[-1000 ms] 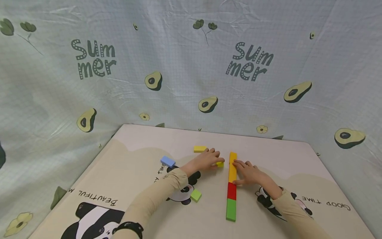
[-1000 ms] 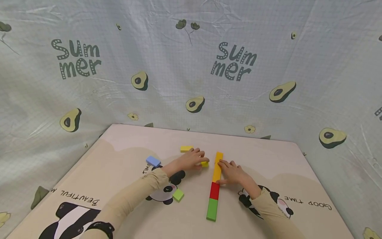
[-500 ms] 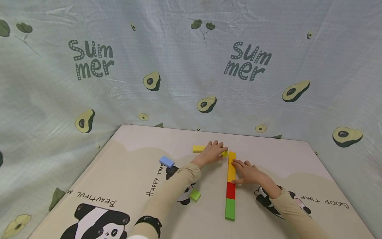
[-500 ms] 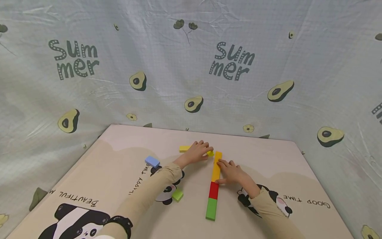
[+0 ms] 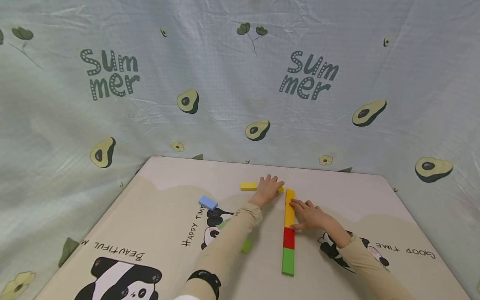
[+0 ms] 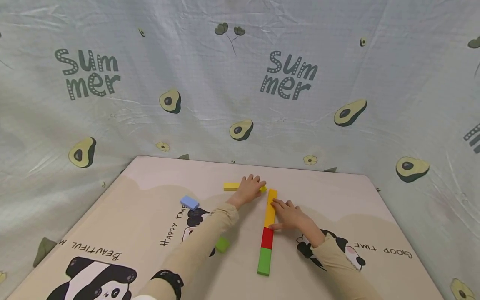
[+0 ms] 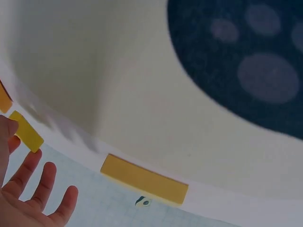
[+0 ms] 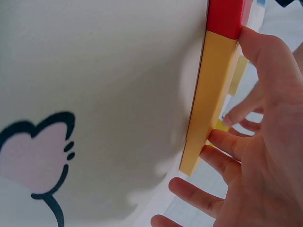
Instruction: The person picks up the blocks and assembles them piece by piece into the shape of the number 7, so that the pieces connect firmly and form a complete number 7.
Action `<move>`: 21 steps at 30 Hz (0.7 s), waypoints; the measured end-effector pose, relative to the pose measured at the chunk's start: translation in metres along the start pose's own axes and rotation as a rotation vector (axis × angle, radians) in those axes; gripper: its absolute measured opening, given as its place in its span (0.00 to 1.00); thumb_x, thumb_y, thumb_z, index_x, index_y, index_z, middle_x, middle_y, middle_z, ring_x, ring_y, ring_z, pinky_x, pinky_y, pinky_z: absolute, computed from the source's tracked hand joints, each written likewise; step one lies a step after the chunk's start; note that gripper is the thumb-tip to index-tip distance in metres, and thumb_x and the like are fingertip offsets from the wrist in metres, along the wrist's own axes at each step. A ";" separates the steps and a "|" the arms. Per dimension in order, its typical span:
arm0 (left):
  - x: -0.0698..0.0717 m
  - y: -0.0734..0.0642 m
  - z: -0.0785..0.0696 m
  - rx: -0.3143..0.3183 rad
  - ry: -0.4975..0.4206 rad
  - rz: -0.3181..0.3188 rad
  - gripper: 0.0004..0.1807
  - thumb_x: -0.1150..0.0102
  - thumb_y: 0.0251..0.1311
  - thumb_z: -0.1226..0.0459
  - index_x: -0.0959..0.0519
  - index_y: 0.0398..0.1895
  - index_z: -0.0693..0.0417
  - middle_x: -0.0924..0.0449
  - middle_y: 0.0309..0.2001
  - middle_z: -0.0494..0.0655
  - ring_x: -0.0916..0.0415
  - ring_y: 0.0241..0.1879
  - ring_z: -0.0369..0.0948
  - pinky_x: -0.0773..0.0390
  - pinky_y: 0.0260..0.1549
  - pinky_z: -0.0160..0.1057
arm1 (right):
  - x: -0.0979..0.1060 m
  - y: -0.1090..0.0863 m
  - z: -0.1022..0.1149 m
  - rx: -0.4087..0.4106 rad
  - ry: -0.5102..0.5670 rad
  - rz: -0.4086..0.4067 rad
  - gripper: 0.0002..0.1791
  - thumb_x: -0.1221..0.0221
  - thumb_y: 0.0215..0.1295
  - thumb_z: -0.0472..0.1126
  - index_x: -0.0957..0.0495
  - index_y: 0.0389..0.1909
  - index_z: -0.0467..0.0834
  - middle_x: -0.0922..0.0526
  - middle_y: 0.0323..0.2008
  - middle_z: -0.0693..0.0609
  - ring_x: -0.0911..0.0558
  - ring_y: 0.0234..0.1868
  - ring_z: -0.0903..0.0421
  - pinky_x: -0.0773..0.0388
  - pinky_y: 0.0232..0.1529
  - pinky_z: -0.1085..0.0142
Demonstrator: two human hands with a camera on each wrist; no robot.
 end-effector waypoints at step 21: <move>-0.005 -0.016 0.007 -0.128 0.029 0.029 0.15 0.52 0.62 0.55 0.26 0.50 0.42 0.27 0.50 0.40 0.32 0.48 0.41 0.30 0.48 0.43 | 0.001 -0.001 0.003 0.003 -0.011 0.011 0.45 0.41 0.49 0.61 0.41 0.62 0.36 0.42 0.64 0.39 0.35 0.53 0.37 0.34 0.44 0.38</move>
Point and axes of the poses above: each hand's wrist, its own y-axis towards the middle knuckle, its own x-axis out of the back of the hand, z = x × y, the point moved 2 cm from there along y, towards the middle knuckle
